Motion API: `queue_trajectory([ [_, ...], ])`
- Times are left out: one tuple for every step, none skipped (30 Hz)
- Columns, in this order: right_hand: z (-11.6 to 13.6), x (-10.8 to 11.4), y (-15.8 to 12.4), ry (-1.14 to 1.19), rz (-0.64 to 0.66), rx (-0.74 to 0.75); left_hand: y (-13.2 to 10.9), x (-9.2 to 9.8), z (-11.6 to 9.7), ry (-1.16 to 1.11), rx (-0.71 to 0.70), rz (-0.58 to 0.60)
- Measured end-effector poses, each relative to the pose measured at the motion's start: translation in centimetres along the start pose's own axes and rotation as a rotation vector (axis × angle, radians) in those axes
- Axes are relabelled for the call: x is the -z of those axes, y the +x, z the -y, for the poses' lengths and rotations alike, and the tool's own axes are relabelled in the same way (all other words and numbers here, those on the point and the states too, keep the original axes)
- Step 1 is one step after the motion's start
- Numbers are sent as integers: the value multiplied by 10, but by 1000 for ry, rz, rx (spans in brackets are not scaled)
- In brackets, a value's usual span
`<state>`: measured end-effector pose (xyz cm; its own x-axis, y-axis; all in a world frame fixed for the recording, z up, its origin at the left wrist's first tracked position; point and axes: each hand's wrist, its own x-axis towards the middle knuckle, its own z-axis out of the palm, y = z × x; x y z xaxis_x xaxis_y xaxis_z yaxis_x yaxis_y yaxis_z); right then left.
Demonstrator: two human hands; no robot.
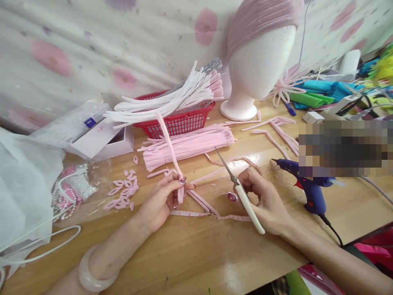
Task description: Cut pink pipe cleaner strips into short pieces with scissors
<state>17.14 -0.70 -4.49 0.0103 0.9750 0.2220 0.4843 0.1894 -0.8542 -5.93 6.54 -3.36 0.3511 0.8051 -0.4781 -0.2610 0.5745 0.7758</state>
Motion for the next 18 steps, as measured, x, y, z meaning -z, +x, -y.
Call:
queue_trajectory([
  [1,0,0,5,3,-4,0,0,-1,7,2,8],
  [1,0,1,14,6,-10,0,0,-2,12,6,20],
  [2,0,1,28,9,-16,-1,0,-2,15,14,33],
  [3,0,2,44,13,-24,-1,0,-3,17,24,44],
  [3,0,2,58,15,-31,-1,1,-3,20,34,49],
  [4,0,2,69,18,-41,-1,1,-4,24,47,49],
  [4,0,3,76,21,-53,-1,1,-4,26,56,46],
  [5,0,3,78,25,-66,-1,2,-4,27,64,42],
  [5,0,2,77,28,-79,-1,2,-4,26,70,40],
  [4,-1,2,75,31,-88,-1,3,-4,21,77,39],
  [4,-1,2,74,34,-95,0,3,-4,12,89,39],
  [3,-1,1,73,36,-99,0,3,-4,-1,104,37],
  [3,-1,1,70,35,-99,0,3,-5,-15,117,34],
  [2,-1,1,66,33,-96,0,3,-4,-28,123,32],
  [2,-1,0,65,32,-93,0,3,-4,-38,119,33],
  [2,-1,0,66,31,-93,1,3,-4,-46,103,37],
  [2,-1,0,69,30,-96,1,3,-3,-56,77,40],
  [2,-1,0,77,31,-99,2,2,-3,-70,48,45],
])
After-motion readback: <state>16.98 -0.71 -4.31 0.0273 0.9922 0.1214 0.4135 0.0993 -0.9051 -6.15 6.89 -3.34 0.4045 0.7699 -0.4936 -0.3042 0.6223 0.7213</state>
